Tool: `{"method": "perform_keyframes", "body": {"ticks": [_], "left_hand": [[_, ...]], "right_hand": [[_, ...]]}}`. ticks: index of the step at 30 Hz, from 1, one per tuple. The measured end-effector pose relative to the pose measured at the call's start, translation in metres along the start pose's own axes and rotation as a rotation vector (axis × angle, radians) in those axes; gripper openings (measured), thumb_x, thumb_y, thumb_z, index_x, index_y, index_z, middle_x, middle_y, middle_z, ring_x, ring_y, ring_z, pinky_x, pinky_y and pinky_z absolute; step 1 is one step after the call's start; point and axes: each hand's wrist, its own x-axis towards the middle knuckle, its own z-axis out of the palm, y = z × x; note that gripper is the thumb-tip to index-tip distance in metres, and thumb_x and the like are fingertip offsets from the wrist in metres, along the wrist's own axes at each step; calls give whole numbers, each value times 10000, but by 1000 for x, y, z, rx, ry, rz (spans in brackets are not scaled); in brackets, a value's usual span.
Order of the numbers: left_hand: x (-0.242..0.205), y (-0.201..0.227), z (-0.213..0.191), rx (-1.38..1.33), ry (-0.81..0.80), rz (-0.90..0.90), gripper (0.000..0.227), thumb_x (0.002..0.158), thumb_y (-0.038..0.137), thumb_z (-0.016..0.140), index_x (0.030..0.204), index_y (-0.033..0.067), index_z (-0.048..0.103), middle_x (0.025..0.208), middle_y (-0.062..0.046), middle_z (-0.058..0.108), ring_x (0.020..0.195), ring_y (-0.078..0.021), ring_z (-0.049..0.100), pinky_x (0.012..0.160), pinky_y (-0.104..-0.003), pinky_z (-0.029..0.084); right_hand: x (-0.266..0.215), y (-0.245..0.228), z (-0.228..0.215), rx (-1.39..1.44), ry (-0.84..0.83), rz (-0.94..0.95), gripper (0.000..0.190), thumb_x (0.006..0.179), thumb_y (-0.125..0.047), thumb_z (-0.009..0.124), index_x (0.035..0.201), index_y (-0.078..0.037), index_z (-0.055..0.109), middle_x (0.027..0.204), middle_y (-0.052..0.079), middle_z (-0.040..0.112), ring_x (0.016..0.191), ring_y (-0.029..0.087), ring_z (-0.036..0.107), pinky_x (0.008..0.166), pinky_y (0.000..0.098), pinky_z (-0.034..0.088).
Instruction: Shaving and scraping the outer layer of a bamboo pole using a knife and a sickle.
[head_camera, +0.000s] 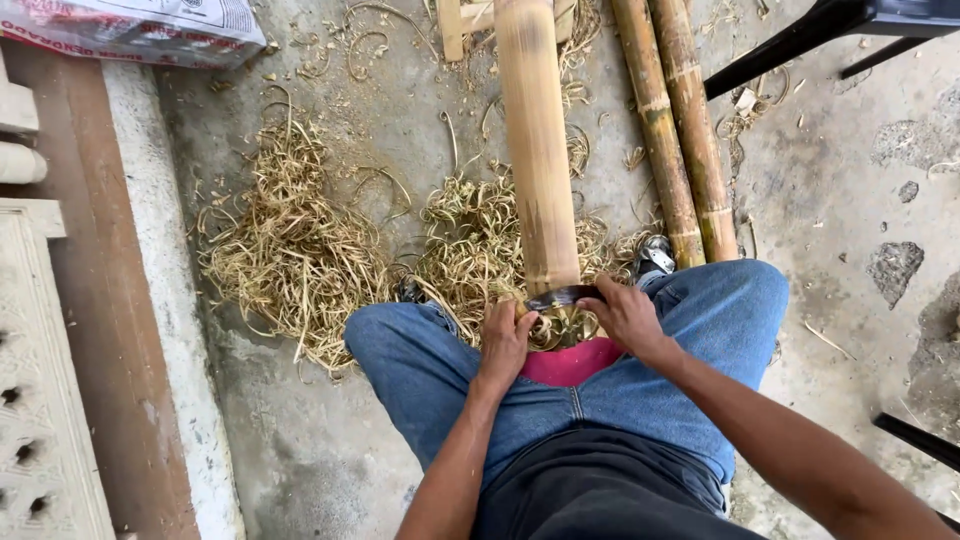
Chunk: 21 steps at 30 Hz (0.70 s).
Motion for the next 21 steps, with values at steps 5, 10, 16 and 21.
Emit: {"method": "perform_keyframes", "body": {"ticks": [5, 10, 16, 21], "left_hand": [[39, 14, -19, -50, -32, -13, 369, 1069, 436, 524, 958, 84, 529, 881, -84, 518, 833, -243, 481, 795, -464, 435], [6, -4, -2, -31, -4, 10, 328, 1098, 395, 480, 977, 93, 522, 917, -96, 498, 856, -255, 479, 766, -446, 471], [28, 17, -19, -103, -194, -195, 323, 1017, 412, 554, 997, 90, 543, 918, -83, 514, 857, -239, 514, 772, -461, 490], [5, 22, -7, 14, -31, -52, 327, 1100, 356, 545, 946, 70, 581, 899, -97, 549, 878, -278, 523, 825, -458, 467]], "right_hand": [[34, -11, -17, -19, 39, -128, 414, 972, -471, 610, 930, -59, 620, 637, 113, 640, 501, 235, 559, 467, 429, 483], [5, -11, -9, -83, -24, 74, 445, 1060, -490, 543, 949, -61, 583, 698, 92, 642, 531, 292, 590, 475, 460, 508], [33, -11, -29, 68, -7, -293, 425, 930, -485, 612, 954, -66, 675, 578, 110, 614, 487, 227, 564, 458, 415, 435], [19, 5, -19, 52, 28, -191, 427, 998, -449, 582, 887, -38, 624, 660, 118, 631, 462, 237, 533, 448, 397, 434]]}}
